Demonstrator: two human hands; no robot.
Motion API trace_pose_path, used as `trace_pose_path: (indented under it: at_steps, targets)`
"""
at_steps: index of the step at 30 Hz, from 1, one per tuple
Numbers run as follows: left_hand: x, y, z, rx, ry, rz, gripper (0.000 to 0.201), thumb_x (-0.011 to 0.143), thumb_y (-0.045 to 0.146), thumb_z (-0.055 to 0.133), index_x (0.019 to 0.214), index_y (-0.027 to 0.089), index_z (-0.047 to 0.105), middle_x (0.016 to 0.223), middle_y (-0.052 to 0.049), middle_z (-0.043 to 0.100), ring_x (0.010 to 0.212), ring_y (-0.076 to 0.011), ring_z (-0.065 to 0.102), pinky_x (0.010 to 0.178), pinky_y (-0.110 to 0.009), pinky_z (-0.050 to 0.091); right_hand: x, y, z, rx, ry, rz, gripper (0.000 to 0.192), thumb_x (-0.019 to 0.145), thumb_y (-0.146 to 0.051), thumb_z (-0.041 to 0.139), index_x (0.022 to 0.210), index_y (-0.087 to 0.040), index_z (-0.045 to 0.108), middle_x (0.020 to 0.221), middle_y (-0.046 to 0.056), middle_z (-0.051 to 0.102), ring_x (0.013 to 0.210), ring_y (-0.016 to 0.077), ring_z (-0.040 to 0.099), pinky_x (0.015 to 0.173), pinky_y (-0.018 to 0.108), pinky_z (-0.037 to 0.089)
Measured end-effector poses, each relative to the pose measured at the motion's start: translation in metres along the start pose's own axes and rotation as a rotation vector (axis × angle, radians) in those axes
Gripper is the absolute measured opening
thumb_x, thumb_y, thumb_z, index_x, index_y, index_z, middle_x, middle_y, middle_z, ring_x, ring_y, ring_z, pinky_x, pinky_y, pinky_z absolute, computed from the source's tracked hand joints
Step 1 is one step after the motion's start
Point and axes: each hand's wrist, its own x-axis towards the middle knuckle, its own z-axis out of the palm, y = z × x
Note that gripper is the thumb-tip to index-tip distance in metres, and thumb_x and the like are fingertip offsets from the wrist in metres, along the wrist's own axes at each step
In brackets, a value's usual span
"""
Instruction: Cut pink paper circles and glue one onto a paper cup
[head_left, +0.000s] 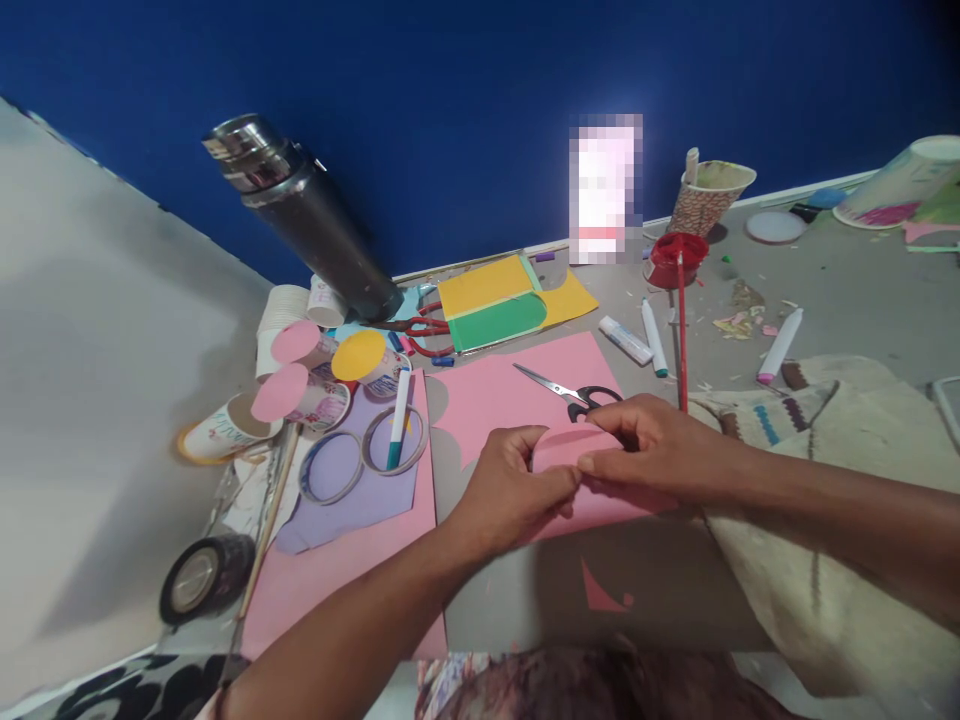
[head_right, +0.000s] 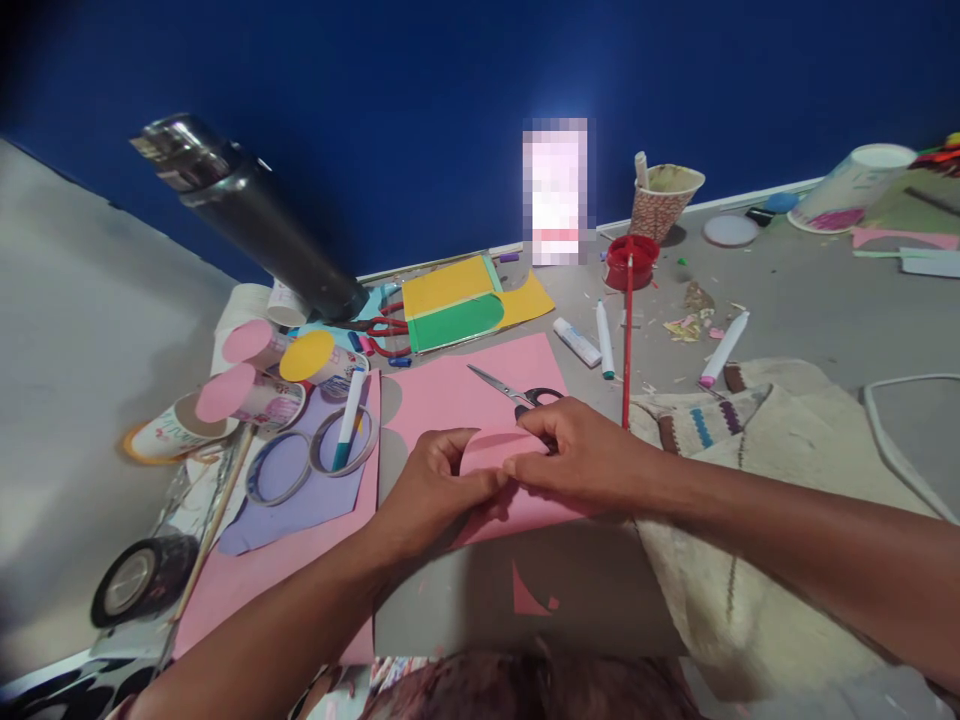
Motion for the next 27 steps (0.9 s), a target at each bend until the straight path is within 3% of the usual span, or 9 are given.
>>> trace_pose_path:
  at_steps: [4,12,22,27]
  targets:
    - [-0.0009,0.0015,-0.0012,-0.038,0.029,0.000,0.019,0.074,0.030,0.073,0.078,0.012,0.071,0.064,-0.004,0.067,0.052,-0.0126,0.059,0.055,-0.025,0.051,0.0002,-0.0012,-0.0012,0.087,0.011,0.031,0.018,0.077,-0.032,0.065,0.072,-0.016,0.068,0.064,0.002,0.068,0.061,0.0166,0.062,0.056,0.026,0.046]
    - [-0.0007,0.0024,-0.0023,-0.038,0.114,-0.024,0.020,0.074,0.031,0.073,0.068,0.014,0.062,0.052,-0.001,0.062,0.043,-0.0127,0.060,0.045,-0.023,0.048,0.0018,-0.0017,-0.0072,0.125,0.009,0.029,0.022,0.076,-0.037,0.069,0.069,-0.016,0.067,0.064,0.002,0.068,0.060,0.0158,0.061,0.058,0.027,0.047]
    - [-0.0003,0.0014,-0.0059,-0.146,0.101,0.005,0.025,0.081,0.035,0.067,0.069,0.014,0.060,0.063,-0.005,0.068,0.050,-0.0127,0.064,0.045,-0.020,0.046,0.0038,0.0050,-0.0086,0.192,-0.007,0.046,0.025,0.079,-0.038,0.075,0.071,-0.016,0.069,0.067,0.002,0.069,0.060,0.0142,0.059,0.061,0.027,0.048]
    - [0.0014,-0.0005,-0.0045,-0.188,0.018,-0.040,0.024,0.074,0.034,0.075,0.077,0.011,0.067,0.066,-0.006,0.069,0.051,-0.0130,0.064,0.044,-0.020,0.044,0.0030,0.0011,-0.0052,0.187,-0.019,0.026,0.022,0.079,-0.035,0.071,0.072,-0.016,0.067,0.066,0.002,0.067,0.060,0.0139,0.059,0.059,0.026,0.048]
